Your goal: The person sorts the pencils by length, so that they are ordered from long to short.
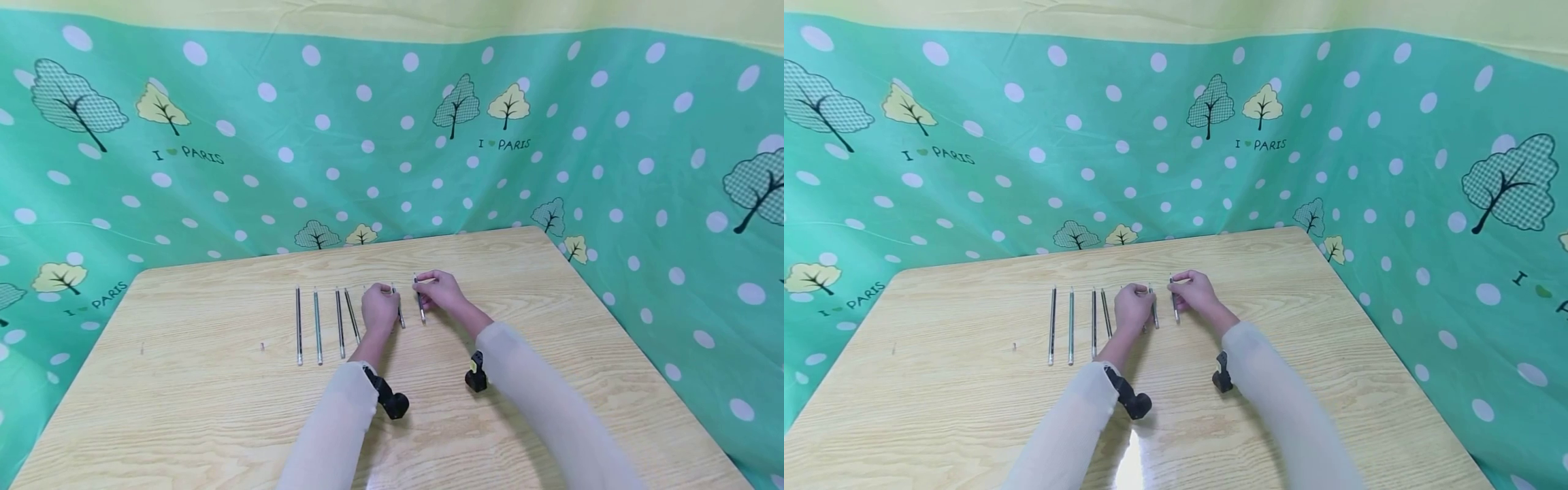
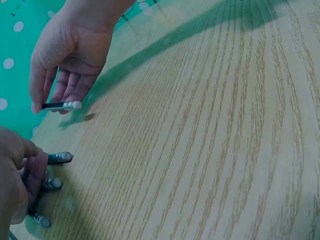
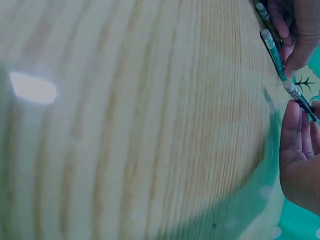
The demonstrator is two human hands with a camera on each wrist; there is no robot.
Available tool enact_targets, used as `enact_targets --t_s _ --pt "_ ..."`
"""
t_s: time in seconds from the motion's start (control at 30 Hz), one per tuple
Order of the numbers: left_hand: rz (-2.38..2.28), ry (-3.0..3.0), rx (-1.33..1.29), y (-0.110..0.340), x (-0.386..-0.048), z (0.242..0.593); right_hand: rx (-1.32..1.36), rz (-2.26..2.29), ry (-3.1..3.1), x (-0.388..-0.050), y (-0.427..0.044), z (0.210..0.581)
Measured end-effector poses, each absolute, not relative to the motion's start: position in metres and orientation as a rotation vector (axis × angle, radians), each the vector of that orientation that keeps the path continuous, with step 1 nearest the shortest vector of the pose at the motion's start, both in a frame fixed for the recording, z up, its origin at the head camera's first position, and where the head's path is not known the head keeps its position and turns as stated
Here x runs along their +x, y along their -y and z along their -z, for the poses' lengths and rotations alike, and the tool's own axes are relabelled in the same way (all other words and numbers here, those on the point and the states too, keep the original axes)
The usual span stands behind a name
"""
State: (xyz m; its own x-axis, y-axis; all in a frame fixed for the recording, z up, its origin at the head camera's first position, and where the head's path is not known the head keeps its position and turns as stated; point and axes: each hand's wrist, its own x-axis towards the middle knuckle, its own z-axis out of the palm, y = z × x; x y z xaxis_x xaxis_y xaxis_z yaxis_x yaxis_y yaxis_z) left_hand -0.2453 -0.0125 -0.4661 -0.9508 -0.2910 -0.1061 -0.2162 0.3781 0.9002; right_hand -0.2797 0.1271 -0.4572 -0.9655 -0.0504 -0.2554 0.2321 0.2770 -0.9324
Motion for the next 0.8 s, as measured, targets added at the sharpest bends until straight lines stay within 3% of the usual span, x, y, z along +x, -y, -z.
enact_targets --t_s 0.8 --pt "1.677 2.532 0.463 0.0126 -0.2435 0.4651 0.151 1.677 -2.415 -0.2794 -0.1204 0.4623"
